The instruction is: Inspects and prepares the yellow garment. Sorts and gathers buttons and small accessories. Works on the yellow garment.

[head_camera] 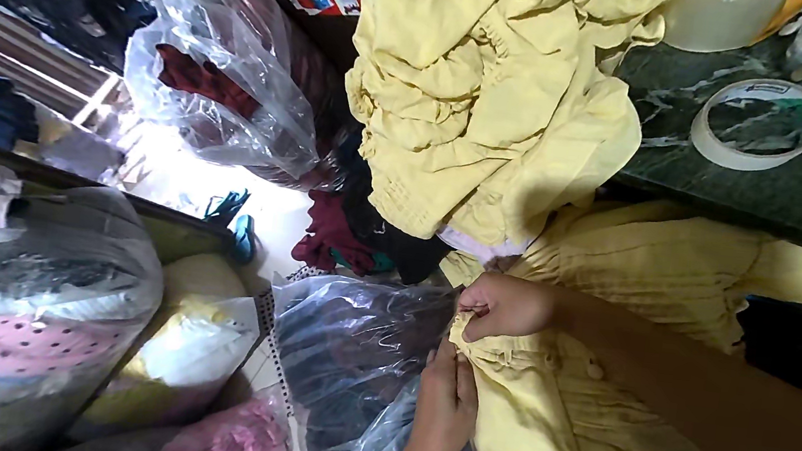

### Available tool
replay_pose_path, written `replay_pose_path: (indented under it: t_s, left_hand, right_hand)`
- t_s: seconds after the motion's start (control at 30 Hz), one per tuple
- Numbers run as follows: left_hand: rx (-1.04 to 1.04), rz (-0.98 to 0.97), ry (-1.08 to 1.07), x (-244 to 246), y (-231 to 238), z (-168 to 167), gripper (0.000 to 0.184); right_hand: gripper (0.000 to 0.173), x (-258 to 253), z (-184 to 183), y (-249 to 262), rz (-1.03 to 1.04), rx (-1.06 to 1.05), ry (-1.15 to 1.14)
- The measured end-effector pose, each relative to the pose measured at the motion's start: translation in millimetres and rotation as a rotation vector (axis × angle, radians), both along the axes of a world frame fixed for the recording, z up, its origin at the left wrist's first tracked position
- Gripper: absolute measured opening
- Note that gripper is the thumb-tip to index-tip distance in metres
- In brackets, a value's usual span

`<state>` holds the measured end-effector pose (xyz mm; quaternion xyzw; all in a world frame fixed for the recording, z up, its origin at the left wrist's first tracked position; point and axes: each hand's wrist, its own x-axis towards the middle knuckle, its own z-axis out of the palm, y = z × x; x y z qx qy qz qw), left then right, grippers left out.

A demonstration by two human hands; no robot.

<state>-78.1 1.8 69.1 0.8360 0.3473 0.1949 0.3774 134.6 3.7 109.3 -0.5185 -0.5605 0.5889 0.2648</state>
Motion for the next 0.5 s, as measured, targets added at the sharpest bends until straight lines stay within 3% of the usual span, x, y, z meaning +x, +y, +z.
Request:
replay_pose_path:
  t_s: [0.17,0.3,0.37,0.5]
  left_hand:
    - [-0.032,0.035,-0.271,-2,5,-5,0.023]
    - [-0.512,0.193,-0.603,4,2,-2,0.035]
    - [-0.683,0.284,-0.611,10,0,6,0.038]
    - [-0.706,0.251,-0.613,14,7,9,0.036]
  right_hand:
    - [0.012,0,-1,0,-0.027,-0.006,0.076]
    - [0.012,-1,0,1,-0.024,0.034,0.090]
    - [0.012,-1,-1,0,-0.039,0.062,0.077]
    - [0.013,-1,-2,0,-0.079,0.063,0.081]
